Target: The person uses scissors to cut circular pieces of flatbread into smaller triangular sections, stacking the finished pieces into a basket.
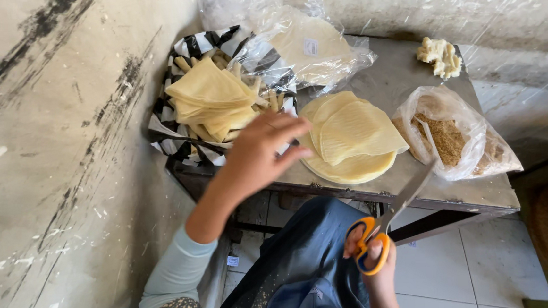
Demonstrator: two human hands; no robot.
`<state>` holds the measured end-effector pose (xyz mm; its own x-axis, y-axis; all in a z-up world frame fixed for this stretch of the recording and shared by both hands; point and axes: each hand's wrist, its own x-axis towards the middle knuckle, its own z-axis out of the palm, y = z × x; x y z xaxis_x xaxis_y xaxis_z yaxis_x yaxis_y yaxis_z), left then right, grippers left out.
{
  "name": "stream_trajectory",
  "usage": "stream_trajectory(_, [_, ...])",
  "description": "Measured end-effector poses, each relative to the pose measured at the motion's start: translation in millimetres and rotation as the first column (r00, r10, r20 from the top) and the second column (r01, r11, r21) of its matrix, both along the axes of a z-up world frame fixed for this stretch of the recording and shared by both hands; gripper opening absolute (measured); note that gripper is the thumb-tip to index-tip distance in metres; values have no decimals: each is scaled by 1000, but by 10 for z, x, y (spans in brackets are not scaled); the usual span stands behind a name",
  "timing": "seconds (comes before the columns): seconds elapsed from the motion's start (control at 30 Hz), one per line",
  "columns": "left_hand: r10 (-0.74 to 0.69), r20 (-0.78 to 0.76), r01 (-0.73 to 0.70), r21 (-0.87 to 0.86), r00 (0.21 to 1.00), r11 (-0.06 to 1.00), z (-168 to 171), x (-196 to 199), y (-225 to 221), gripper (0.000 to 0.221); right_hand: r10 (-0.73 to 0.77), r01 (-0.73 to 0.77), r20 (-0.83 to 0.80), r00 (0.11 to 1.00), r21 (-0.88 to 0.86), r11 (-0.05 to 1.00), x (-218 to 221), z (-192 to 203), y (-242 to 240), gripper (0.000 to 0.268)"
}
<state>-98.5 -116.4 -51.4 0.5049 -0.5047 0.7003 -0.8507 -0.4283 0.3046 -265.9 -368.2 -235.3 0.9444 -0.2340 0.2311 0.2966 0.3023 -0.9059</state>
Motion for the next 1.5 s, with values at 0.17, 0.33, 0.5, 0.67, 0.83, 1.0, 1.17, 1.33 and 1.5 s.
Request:
stream_trajectory(0.17, [-87, -59, 90, 53, 994, 995, -379, -25, -599, 39, -191, 131, -211, 959, -268, 954, 133, 197, -579, 39])
stream_trajectory(0.33, [-115, -130, 129, 107, 985, 986, -514, 195, -758, 45, -342, 185, -244, 907, -499, 846, 75, 433, -872, 24])
stream_trajectory(0.5, [-212, -345, 256, 86, 914, 963, -561, 277, -618, 32, -566, 151, -203, 799, -843, 516, -4, 734, -1088, 21])
stream_trajectory(0.67, [-238, -313, 275, 81, 920, 958, -586, 329, -545, 20, -533, 208, -90, 841, -856, 473, 17, 1044, -1168, 25])
stream_trajectory(0.83, [-241, -316, 289, 114, 918, 951, -647, 441, -578, 16, -478, 115, -83, 874, -922, 371, 463, 1450, -1231, 33])
stream_trajectory(1.0, [-324, -271, 345, 32, 906, 938, -694, 514, -572, 16, -295, 179, 124, 947, -970, 167, 1584, 1708, -1200, 32])
stream_trajectory(1.17, [-300, -241, 310, 4, 923, 951, -723, 446, -565, 14, -288, 220, 194, 938, -974, 60, 2770, 1566, -960, 36])
stream_trajectory(1.33, [-297, -157, 304, 25, 942, 952, -656, 431, -569, 14, -412, 148, 156, 898, -988, -52, 3519, 1269, -897, 51])
stream_trajectory(1.5, [-270, -107, 273, 14, 957, 962, -552, 353, -571, 10, -412, 36, 90, 907, -990, -136, 3585, 1212, -976, 43])
